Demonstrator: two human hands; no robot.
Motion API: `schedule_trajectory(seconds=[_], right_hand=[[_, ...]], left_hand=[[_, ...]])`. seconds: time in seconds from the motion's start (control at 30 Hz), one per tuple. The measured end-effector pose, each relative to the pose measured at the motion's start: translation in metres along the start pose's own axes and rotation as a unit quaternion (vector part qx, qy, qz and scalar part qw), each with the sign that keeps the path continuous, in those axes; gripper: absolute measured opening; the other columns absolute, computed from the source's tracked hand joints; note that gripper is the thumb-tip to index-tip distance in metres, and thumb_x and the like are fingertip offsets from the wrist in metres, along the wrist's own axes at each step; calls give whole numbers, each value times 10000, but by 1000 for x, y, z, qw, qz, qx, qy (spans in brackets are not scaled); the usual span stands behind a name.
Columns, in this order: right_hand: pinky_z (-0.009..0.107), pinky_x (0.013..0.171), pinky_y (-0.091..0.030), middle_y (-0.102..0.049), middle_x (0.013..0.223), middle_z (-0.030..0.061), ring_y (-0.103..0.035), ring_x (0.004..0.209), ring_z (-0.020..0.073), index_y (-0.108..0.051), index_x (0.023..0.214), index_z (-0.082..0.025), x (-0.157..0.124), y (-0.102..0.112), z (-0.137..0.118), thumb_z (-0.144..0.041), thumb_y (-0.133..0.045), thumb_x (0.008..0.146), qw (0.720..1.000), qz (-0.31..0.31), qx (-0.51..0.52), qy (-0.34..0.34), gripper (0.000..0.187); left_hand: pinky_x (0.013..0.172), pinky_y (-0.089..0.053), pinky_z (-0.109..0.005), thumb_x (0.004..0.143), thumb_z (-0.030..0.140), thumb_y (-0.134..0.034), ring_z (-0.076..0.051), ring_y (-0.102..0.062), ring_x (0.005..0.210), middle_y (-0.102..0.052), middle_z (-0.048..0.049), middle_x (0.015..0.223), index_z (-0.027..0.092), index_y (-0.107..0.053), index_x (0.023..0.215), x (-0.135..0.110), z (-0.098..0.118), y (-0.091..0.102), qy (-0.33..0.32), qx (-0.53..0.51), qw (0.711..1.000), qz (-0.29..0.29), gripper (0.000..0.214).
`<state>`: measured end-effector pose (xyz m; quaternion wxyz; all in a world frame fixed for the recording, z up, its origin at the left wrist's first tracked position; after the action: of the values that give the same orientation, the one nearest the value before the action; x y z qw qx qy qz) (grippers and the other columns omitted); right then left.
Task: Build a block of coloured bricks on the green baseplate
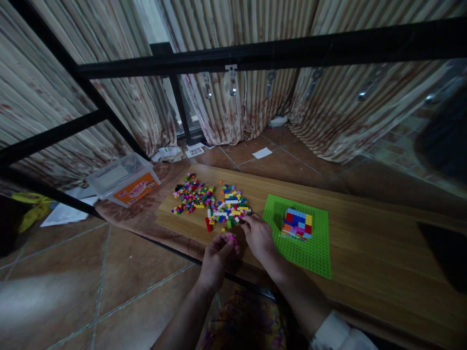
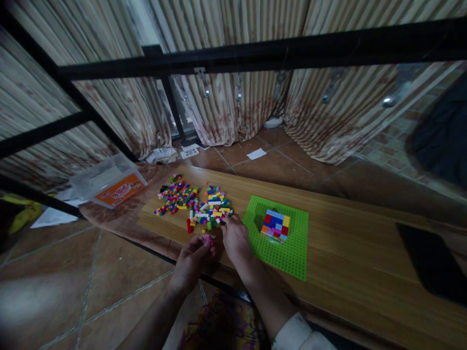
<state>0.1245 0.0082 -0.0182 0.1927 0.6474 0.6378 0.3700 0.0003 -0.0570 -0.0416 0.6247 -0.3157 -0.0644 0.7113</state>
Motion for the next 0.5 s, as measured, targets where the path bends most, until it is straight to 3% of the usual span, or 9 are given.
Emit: schedule_trajectory(seconds=[0.3,0.4,0.5], right_hand=[[318,761,-477,-671,872,73,-624,814,189,-693,899,-200,-36,28,11,-210,-454,904,994,49,90,-24,240],[318,737,-490,-674,860,62,-628,787,181,-700,904,-204,-40,41,-2,-259,-487,900,982,43,178,-52,220],[295,693,-507,-689,869,43,-640,788,176,-709,920,-235,-46,75,-32,-326,-547,883,946,11,317,-64,189]], left_hand=[[656,-492,-207,659,306,-802,-75,-584,647,-623,16,781,160,-661,994,4,-1,-1,17,50,998,16,392],[649,-494,-220,649,319,-796,-96,-598,652,-643,7,782,155,-662,955,5,3,-1,9,94,995,27,372],[628,-489,-234,648,324,-784,-124,-608,656,-658,-2,764,158,-648,889,9,9,-1,-22,144,989,20,322]])
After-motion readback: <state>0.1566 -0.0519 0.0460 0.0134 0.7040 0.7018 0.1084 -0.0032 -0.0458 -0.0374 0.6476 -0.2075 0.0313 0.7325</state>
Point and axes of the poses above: each hand's wrist, its own x-axis towards the middle knuckle, its own y-axis out of the back of the hand, z = x × y, the point moved 6 cm from there along x, towards the middle knuckle
